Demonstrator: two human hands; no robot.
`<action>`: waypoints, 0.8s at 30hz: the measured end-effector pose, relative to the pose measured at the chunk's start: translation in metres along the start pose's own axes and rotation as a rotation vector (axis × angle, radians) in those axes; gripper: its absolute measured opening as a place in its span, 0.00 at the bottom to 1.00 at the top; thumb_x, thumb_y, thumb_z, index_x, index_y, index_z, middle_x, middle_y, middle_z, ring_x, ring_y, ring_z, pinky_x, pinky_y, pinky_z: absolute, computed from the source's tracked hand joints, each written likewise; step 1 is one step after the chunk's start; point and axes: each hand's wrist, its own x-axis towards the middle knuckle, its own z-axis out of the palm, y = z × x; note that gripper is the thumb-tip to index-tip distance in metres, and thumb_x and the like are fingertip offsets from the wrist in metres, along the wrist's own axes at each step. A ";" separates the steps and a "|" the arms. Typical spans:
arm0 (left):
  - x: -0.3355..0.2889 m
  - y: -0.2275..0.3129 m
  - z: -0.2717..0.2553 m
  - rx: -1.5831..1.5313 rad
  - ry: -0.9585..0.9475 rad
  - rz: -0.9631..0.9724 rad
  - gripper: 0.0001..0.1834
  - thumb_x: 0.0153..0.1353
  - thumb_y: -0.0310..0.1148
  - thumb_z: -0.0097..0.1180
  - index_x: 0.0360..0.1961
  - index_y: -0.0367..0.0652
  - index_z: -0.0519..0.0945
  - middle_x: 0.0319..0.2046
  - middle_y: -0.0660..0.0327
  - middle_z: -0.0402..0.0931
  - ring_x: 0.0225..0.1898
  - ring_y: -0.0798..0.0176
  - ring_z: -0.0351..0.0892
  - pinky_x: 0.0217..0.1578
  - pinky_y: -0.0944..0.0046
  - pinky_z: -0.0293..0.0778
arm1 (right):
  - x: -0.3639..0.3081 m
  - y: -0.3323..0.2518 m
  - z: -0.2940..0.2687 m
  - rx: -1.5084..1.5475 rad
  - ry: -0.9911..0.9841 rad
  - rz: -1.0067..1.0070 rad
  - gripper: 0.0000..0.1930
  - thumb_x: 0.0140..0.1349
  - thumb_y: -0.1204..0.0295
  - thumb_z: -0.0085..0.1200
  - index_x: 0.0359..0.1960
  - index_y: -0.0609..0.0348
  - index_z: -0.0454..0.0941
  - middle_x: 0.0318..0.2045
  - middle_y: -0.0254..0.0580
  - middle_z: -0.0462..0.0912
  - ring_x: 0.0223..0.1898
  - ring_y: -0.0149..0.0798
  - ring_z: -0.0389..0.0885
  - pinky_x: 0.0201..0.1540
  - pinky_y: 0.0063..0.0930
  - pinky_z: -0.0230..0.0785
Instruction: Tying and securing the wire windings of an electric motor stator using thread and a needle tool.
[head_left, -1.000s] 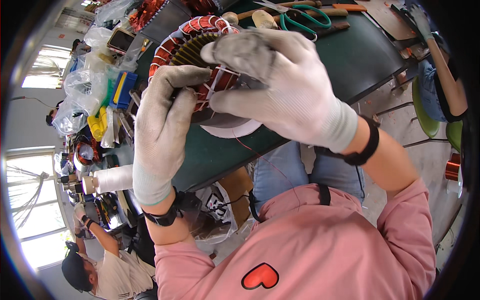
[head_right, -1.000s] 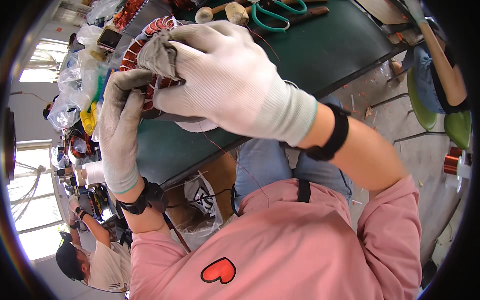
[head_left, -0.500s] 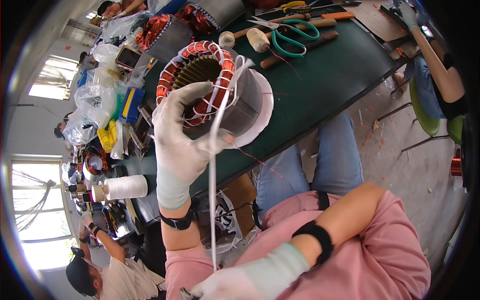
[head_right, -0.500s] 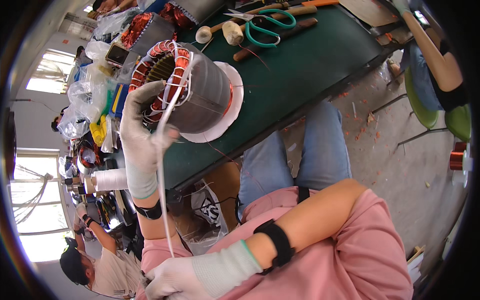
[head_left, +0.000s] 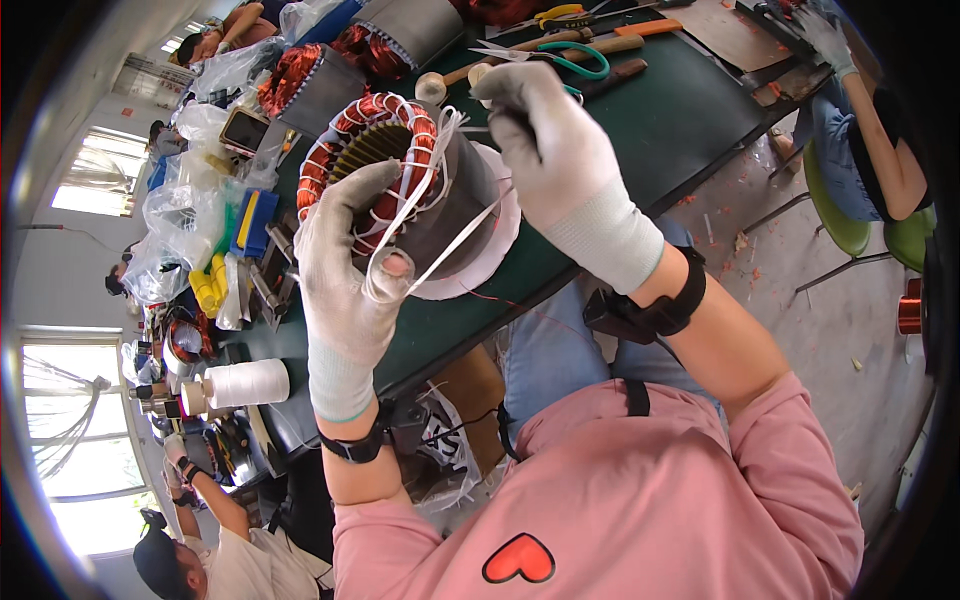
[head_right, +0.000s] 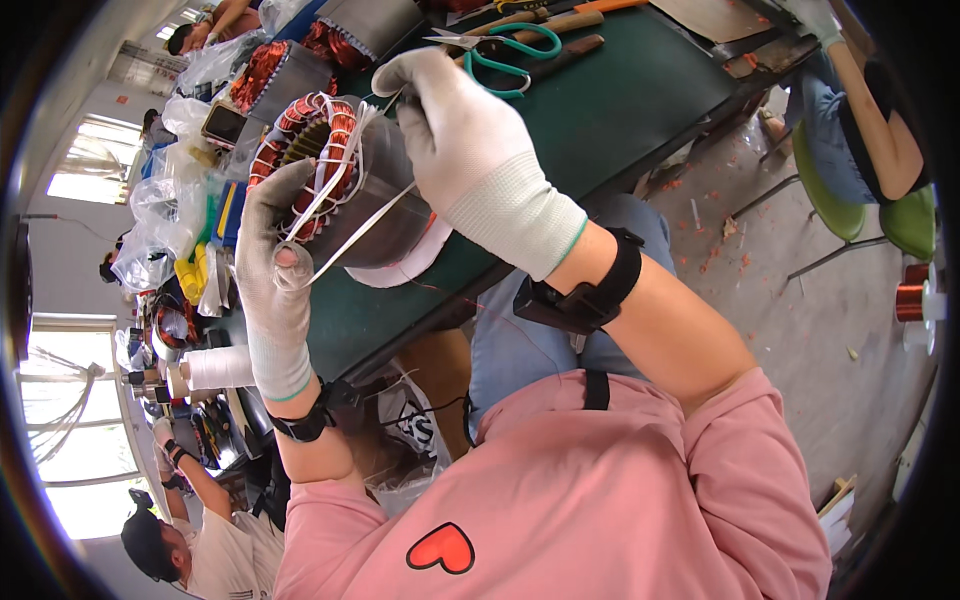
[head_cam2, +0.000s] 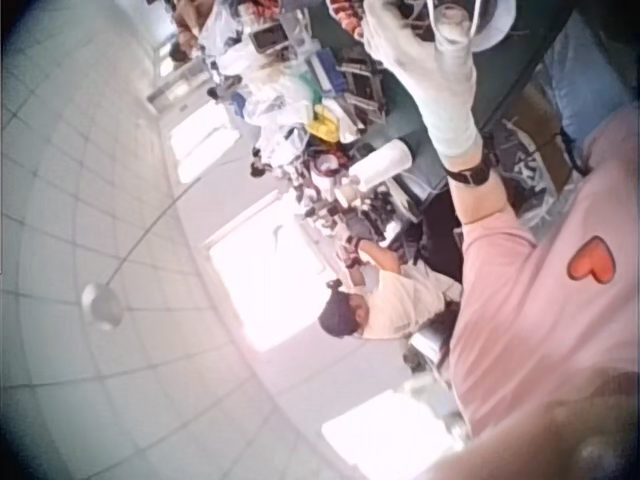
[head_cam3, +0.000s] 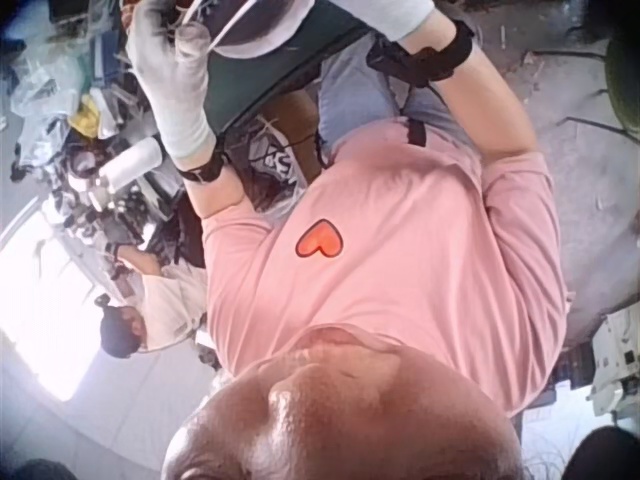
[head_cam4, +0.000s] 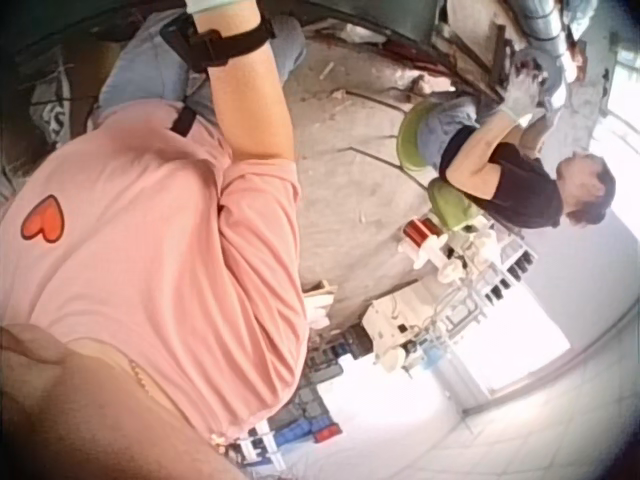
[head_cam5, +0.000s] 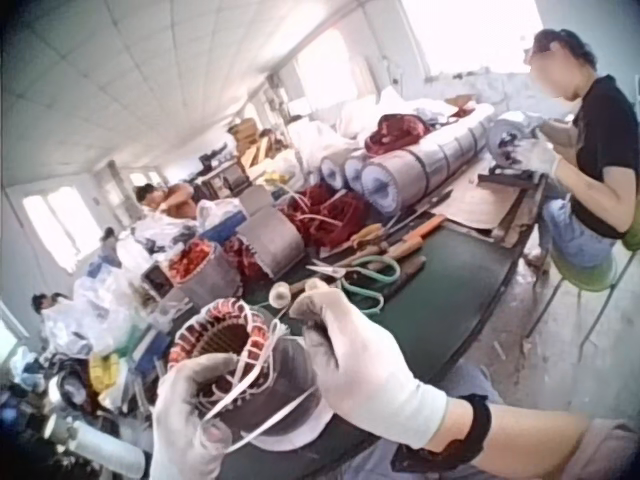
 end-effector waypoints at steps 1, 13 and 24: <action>0.001 0.000 0.000 0.003 -0.004 0.008 0.55 0.54 0.82 0.44 0.51 0.32 0.80 0.42 0.50 0.82 0.45 0.52 0.83 0.48 0.57 0.76 | 0.003 0.001 -0.001 0.071 0.050 -0.032 0.10 0.66 0.79 0.50 0.48 0.54 0.74 0.38 0.47 0.82 0.43 0.55 0.82 0.46 0.41 0.76; -0.002 -0.002 0.001 0.057 0.006 0.013 0.55 0.55 0.82 0.43 0.51 0.34 0.80 0.42 0.51 0.82 0.43 0.52 0.82 0.48 0.57 0.74 | 0.015 -0.010 -0.014 0.635 -0.399 0.058 0.09 0.70 0.80 0.48 0.48 0.60 0.77 0.32 0.29 0.78 0.36 0.30 0.78 0.40 0.24 0.71; -0.006 -0.003 -0.005 -0.036 -0.032 -0.024 0.51 0.55 0.78 0.52 0.54 0.35 0.79 0.46 0.52 0.81 0.46 0.53 0.80 0.51 0.56 0.73 | -0.004 0.005 -0.095 1.433 -0.138 0.375 0.09 0.73 0.62 0.53 0.43 0.51 0.78 0.35 0.30 0.74 0.28 0.28 0.66 0.43 0.33 0.69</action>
